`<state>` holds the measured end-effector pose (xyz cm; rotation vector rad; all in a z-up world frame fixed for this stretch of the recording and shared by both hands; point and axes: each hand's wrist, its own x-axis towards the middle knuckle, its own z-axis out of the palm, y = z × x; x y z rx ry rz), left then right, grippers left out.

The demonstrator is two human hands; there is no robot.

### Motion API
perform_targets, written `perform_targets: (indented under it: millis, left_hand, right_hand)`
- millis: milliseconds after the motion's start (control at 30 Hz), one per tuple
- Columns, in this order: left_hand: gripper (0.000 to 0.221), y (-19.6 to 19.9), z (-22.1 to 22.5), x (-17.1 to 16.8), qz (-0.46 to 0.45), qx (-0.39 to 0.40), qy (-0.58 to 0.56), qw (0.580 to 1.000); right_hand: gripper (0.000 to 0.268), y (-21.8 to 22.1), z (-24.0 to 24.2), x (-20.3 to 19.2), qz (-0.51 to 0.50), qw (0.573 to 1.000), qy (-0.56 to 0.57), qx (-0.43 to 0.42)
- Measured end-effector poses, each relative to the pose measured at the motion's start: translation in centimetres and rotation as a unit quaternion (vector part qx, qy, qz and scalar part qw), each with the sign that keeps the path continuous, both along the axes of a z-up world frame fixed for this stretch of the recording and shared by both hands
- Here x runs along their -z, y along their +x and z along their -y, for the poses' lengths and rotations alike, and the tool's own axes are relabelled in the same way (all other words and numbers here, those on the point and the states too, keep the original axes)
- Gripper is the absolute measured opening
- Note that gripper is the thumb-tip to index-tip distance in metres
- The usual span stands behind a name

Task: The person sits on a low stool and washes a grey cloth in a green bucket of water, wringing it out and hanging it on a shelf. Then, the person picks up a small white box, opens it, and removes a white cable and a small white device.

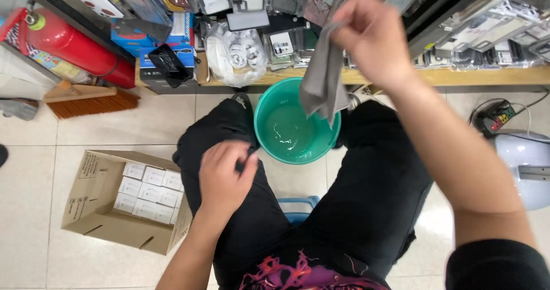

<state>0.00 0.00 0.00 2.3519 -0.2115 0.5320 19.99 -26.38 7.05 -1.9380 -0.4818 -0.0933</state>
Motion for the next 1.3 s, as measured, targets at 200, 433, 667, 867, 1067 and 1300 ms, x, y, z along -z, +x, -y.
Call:
perform_targets:
  millis: [200,433,667,867,1067,1300]
  left_hand:
    - [0.088,9.5,6.2,-2.2,-0.372,0.155,-0.067,0.913]
    - [0.029,18.2,8.3,16.3,-0.37,0.132,0.041,0.919]
    - [0.017,19.1,10.6,29.6,-0.426,0.107,0.273,0.856]
    - [0.022,18.1,13.3,38.0,-0.461,0.169,0.415,0.766]
    - [0.052,19.7,13.3,37.8,-0.588,0.241,0.471,0.612]
    - [0.052,19.0,12.1,45.4,-0.63,0.231,0.491,0.555]
  right_hand:
    - [0.007,-2.8,-1.9,9.1,-0.209,0.969,0.095,0.09]
    - [0.011,0.3,0.5,21.2,-0.152,0.959,-0.222,0.085]
    - [0.022,-1.1,0.4,35.8,-0.218,0.832,-0.51,-0.021]
    - [0.024,-3.2,-1.5,48.0,-0.173,0.799,-0.563,-0.12]
    - [0.036,-1.0,-2.1,48.2,-0.272,0.749,-0.578,-0.177]
    - [0.044,-0.8,-2.0,49.3,-0.366,0.682,-0.607,-0.179]
